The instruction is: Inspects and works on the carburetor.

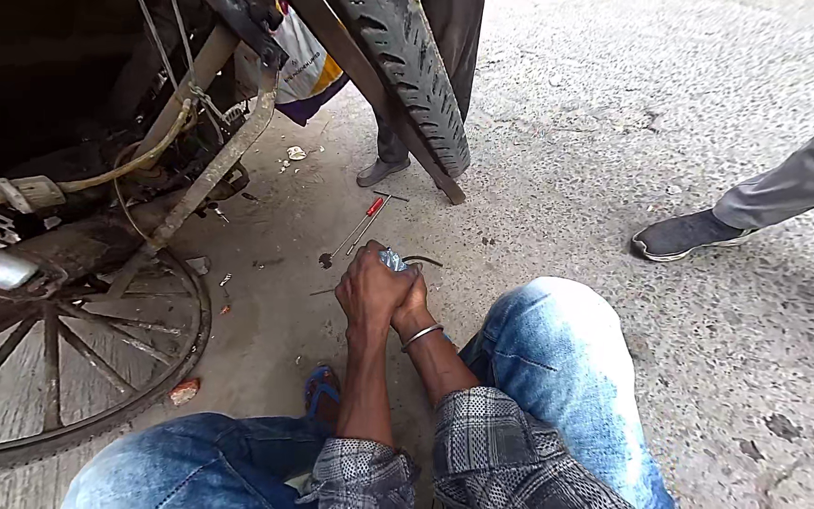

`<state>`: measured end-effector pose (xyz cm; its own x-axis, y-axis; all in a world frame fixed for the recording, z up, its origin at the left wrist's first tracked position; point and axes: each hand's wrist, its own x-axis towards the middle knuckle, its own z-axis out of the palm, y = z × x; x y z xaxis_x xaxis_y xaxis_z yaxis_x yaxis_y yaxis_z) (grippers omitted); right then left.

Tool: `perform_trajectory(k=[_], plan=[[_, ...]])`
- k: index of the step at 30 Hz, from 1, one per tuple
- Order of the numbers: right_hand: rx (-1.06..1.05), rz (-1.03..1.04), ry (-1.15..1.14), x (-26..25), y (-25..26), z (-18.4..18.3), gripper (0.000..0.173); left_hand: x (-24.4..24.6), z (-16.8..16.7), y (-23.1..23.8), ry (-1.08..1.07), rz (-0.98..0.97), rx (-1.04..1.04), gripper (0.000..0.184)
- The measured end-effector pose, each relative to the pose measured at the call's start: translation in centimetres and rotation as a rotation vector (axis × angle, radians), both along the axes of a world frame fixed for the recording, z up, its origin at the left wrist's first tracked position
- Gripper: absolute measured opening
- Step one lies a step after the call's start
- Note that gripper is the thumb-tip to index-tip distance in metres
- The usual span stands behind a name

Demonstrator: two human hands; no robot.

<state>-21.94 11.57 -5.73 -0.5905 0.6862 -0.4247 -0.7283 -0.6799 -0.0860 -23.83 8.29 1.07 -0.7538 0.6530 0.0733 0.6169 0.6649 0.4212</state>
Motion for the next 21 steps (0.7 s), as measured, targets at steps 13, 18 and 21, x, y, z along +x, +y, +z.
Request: perform_trajectory(k=[13, 18, 21], plan=[[-0.026, 0.052, -0.133, -1.0, 1.0, -0.6, 0.019, -5.5, -2.1, -1.0, -0.658, 0.058, 0.544, 0.042], [-0.024, 0.091, -0.119, -0.5, 1.0, -0.5, 0.026, -6.7, -2.9, -1.5, -0.847, 0.111, 0.679, 0.035], [-0.015, 0.117, -0.157, -0.3, 1.2, -0.5, 0.03, -7.3, -3.9, -1.5, -0.932, 0.113, 0.806, 0.032]])
